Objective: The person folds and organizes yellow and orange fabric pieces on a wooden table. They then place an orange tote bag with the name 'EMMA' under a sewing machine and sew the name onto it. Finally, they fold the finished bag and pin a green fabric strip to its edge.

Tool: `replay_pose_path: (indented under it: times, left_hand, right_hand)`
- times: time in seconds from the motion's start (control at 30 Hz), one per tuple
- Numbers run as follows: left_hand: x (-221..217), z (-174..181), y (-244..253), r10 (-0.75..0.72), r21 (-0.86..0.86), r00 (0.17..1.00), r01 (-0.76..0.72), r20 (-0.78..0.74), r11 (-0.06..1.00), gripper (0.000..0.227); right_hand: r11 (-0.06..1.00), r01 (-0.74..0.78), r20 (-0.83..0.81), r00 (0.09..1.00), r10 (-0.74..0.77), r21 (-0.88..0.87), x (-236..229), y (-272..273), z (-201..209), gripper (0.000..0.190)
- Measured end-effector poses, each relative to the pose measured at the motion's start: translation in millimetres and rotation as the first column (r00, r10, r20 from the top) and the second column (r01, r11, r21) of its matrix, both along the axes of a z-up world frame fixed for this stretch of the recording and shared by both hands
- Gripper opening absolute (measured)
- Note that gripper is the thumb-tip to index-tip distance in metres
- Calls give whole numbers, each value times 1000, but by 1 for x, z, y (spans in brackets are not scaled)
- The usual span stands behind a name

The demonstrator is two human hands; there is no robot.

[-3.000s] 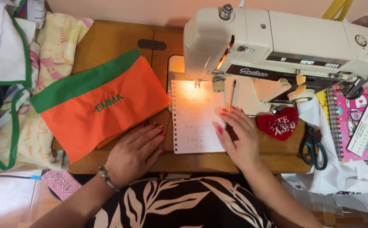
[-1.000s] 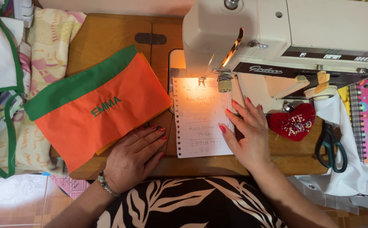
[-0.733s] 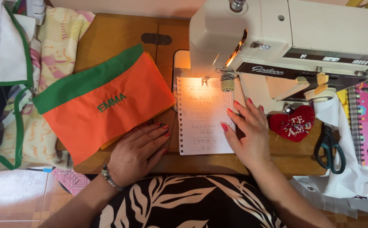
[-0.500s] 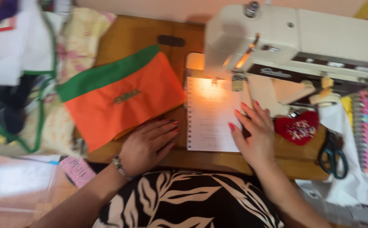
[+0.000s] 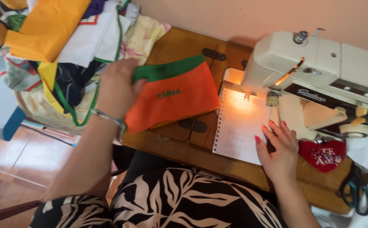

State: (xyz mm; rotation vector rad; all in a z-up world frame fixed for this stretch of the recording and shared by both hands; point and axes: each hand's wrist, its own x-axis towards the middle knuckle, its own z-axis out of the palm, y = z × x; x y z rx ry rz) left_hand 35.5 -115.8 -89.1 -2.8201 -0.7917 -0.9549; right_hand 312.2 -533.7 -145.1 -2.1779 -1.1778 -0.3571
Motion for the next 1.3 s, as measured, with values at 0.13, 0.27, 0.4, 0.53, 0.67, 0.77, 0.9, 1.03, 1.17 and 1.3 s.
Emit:
replay_pose_path:
  times: [0.13, 0.27, 0.4, 0.53, 0.67, 0.77, 0.9, 1.03, 1.17, 1.3]
  left_hand:
    - [-18, -12, 12, 136, 23, 987, -134, -87, 991, 51]
    - [-20, 4, -3, 139, 12, 989, -139, -39, 990, 48]
    - [-17, 18, -11, 55, 25, 997, -57, 57, 998, 49]
    - [-16, 13, -10, 127, 8, 991, -127, 47, 992, 33]
    - [-14, 28, -30, 26, 61, 995, -31, 93, 998, 10]
    - [-17, 36, -67, -342, -76, 897, 376, 280, 924, 11]
    - [-23, 60, -143, -757, -145, 614, 789, 222, 597, 20]
    - [-27, 42, -170, -799, -287, 538, 837, 269, 467, 17]
    - [-32, 32, -171, -770, -334, 579, 806, 270, 489, 13]
    - [-31, 37, -169, -741, -362, 575, 811, 347, 460, 14]
  right_hand:
    - [999, 8, 68, 998, -6, -34, 0, 1, 5, 36]
    - [999, -22, 7, 1000, 22, -26, -4, 2, 15, 34]
    - [998, -27, 21, 999, 28, -57, -5, 3, 15, 33]
    - [996, -46, -4, 999, 46, -80, -5, 2, 15, 35]
    - [997, -36, 33, 999, 38, -61, -1, 1, 9, 35]
    - [998, -37, 54, 998, 40, -47, 0, 1, 6, 35]
    - [998, -22, 64, 998, 25, -50, 4, -2, 0, 36]
    - [997, -37, 22, 999, 39, -71, 1, -2, 3, 37]
    - [997, -30, 39, 999, 33, -71, 2, -2, 3, 37]
    - [997, -31, 30, 999, 34, -68, 1, -2, 5, 37]
